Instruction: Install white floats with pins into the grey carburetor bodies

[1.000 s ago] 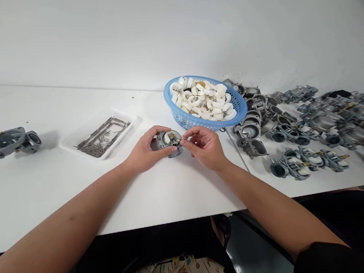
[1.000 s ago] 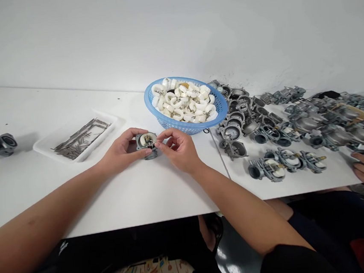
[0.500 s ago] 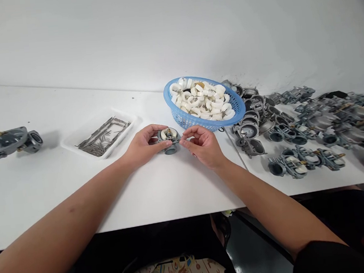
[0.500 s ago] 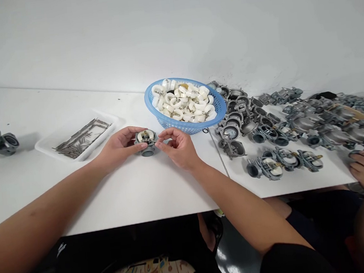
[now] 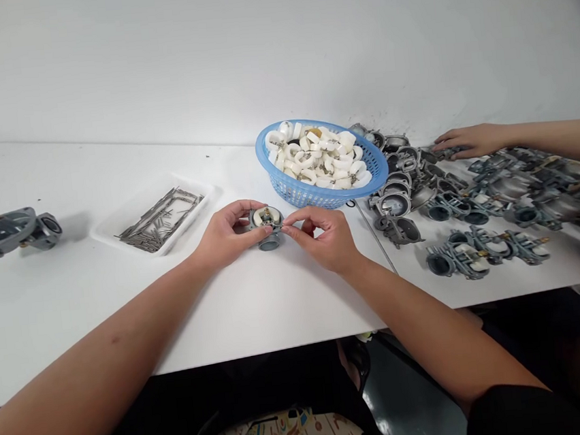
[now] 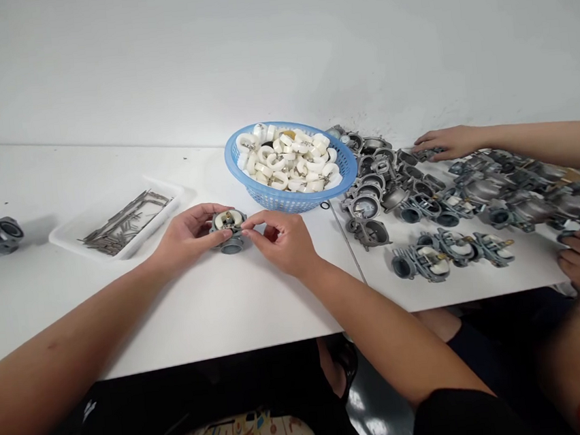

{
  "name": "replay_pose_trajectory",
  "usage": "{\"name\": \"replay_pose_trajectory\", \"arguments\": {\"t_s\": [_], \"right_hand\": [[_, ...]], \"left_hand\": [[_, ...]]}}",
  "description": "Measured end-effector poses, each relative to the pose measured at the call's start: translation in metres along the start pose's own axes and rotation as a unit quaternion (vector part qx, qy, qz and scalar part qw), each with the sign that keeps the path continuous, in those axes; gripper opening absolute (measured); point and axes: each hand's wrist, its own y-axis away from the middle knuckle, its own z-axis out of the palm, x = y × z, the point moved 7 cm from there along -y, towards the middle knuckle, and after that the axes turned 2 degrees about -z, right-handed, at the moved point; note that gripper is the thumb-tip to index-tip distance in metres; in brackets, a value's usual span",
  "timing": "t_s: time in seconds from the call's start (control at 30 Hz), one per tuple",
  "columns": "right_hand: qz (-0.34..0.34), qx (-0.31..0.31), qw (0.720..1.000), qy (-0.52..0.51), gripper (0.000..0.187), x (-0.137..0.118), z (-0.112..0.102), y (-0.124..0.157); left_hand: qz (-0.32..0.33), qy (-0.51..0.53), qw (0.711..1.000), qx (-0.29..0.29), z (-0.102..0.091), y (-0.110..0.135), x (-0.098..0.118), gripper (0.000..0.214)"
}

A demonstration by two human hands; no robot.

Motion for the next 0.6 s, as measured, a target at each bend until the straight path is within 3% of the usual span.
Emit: {"name": "replay_pose_trajectory", "arguments": {"t_s": [0.23, 0.6], "right_hand": [[0.013, -0.008, 1.0, 0.012, 0.025, 0.0009, -0.0015, 0.0043], [-0.02, -0.031, 0.997, 0.062, 0.023, -0.0069, -0.0011, 0.0069]], "left_hand": [[0.005, -0.013, 1.0, -0.003, 0.0013, 0.0001, 0.0011, 0.053], [0.014, -0.018, 1.0, -0.018, 0.0027, -0.0004, -0.0016, 0.05]]}}
